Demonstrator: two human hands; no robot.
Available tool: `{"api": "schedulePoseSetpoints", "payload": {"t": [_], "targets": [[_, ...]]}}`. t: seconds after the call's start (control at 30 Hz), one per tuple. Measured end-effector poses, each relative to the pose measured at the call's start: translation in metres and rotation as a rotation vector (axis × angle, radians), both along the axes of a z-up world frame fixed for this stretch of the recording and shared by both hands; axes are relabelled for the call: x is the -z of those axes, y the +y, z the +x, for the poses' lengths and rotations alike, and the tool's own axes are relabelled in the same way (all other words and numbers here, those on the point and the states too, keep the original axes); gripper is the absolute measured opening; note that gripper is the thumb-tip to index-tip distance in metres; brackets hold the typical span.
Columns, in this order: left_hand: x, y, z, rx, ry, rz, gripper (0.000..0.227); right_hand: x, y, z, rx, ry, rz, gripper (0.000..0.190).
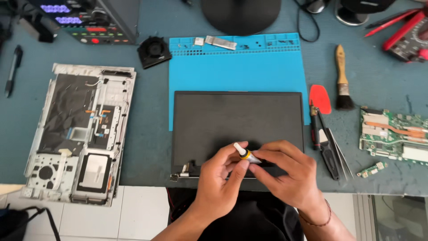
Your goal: The person applies adhesive from a yellow tube onto the bottom edge of a laptop screen using a metal tool. They then use tweezers to carefully place and adjust a small metal bracket onto the adhesive. The person repeats the process of applying adhesive and positioning components along the screen's edge.
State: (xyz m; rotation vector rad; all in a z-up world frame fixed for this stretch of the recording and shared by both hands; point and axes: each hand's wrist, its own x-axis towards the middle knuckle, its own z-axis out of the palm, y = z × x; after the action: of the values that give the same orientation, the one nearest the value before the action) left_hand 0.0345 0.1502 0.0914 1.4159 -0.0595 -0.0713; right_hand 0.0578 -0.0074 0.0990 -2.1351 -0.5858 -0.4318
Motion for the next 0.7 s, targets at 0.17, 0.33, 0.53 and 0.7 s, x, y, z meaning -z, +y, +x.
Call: {"api": "schedulePoseSetpoints", "payload": {"t": [0.17, 0.33, 0.53, 0.7], "targets": [[-0.011, 0.017, 0.008, 0.027, -0.056, 0.237, 0.029, 0.001, 0.0, 0.011, -0.067, 0.056, -0.005, 0.021], [-0.005, 0.008, 0.02, 0.278, -0.122, 0.474, 0.028, -0.004, -0.039, 0.017, 0.125, 0.15, -0.074, 0.013], [0.014, -0.026, 0.03, 0.405, -0.247, 0.594, 0.032, 0.004, -0.095, 0.003, 0.502, 0.239, -0.196, 0.004], [0.022, -0.04, 0.035, 0.441, -0.238, 0.523, 0.032, 0.017, -0.142, -0.015, 0.683, 0.335, -0.345, 0.014]]}}
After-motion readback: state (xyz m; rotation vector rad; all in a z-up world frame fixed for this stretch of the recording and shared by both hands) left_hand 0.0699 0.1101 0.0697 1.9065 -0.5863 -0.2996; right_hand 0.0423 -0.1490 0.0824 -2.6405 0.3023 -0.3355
